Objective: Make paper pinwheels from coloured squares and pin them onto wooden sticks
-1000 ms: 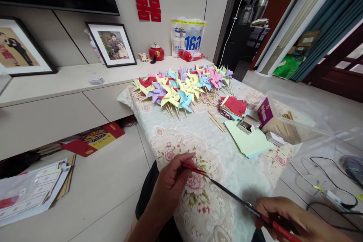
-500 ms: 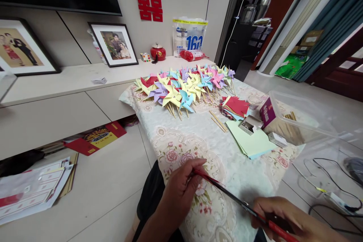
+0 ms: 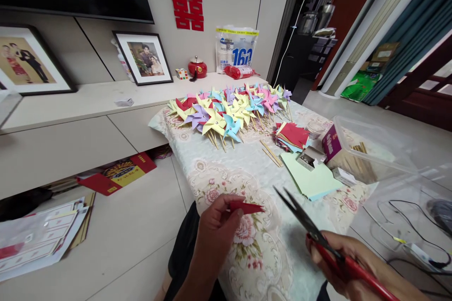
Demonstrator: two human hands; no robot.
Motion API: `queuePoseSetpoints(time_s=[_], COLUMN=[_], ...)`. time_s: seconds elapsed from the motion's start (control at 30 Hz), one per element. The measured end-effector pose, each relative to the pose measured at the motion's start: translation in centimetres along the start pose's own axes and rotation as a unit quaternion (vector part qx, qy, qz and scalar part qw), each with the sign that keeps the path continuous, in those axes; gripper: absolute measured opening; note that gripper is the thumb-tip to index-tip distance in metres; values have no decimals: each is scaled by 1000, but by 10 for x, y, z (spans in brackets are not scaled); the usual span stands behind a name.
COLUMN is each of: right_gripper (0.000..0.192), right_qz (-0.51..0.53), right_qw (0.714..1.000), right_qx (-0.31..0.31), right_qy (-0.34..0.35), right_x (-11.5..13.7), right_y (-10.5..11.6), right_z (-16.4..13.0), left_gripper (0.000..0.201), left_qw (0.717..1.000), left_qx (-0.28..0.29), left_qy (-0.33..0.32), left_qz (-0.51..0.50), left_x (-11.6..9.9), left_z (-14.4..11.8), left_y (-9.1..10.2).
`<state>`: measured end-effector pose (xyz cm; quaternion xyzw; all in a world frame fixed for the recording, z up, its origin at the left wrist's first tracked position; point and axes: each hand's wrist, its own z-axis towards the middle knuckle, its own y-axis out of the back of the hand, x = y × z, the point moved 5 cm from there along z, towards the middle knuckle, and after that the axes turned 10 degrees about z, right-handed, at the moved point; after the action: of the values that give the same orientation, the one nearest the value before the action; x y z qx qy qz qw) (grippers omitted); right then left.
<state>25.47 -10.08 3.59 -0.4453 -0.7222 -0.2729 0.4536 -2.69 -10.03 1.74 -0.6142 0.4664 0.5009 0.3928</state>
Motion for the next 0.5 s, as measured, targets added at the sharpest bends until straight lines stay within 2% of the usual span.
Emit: queuePoseSetpoints(time_s=[0.07,0.17,0.33,0.5], right_gripper=[42,35,25,29], right_qz=[7,31,73,122], right_qw=[999,992,984,981], right_qx=[6,-38,-39,-49], right_qy=[47,115,156,140], right_x=[20,38,36,32], right_y=[-19,-44,-78,-94], right_z=[10,26,44,56], left_gripper=[13,16,21,21], left_qw=[990,958,938,931], left_qx=[-2,20,15,42], left_qy=[54,114,151,168], left_qz=[-130,-261,-310,-320], left_x=[2,0,-1,-3], left_z=[-1,-7,-15,-19], left_y=[-8,-22,-32,-42])
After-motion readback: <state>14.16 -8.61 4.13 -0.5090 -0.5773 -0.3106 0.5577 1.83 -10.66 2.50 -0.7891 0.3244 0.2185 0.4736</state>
